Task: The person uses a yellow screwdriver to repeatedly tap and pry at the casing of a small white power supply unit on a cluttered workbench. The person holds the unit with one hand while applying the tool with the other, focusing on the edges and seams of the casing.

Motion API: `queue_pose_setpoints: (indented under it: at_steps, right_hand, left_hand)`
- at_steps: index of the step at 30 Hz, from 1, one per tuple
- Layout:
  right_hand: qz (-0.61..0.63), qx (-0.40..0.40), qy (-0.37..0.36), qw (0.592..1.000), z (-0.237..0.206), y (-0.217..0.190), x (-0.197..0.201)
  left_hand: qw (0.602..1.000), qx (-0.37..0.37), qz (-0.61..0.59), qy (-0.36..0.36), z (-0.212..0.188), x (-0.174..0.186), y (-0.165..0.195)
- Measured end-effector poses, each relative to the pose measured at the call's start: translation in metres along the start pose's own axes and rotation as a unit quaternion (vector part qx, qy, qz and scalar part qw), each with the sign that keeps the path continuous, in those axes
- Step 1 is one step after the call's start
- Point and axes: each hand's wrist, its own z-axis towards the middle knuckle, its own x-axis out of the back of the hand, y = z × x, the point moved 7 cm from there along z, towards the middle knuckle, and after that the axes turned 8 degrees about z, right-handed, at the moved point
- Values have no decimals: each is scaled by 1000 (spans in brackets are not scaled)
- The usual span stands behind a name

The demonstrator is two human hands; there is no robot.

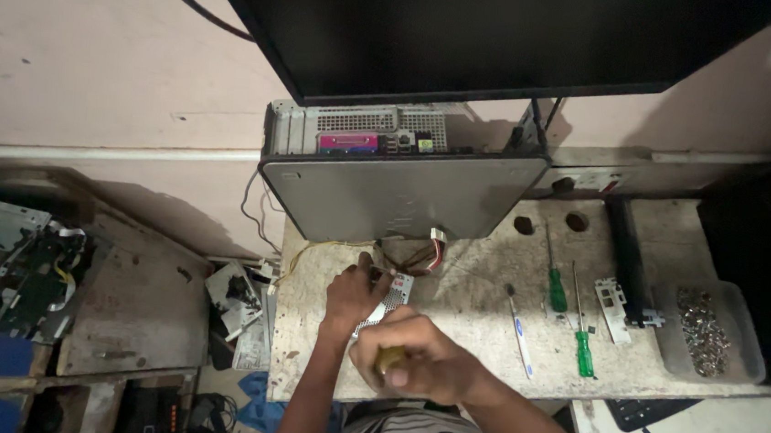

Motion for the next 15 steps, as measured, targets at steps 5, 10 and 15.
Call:
queue_pose_setpoints:
  at_steps: [5, 10, 15]
  right_hand:
    - [-110, -13, 64, 992, 5, -8, -9]
    - [-144, 40, 146, 978, -1, -32, -21]
    - [-149, 123, 173, 966, -8, -30, -9]
  left_hand:
    - [998, 21, 29, -45, -3, 11, 9]
    - [999, 19, 8, -41, -5, 12, 8]
    - [1000, -10, -23, 11, -2, 4, 1]
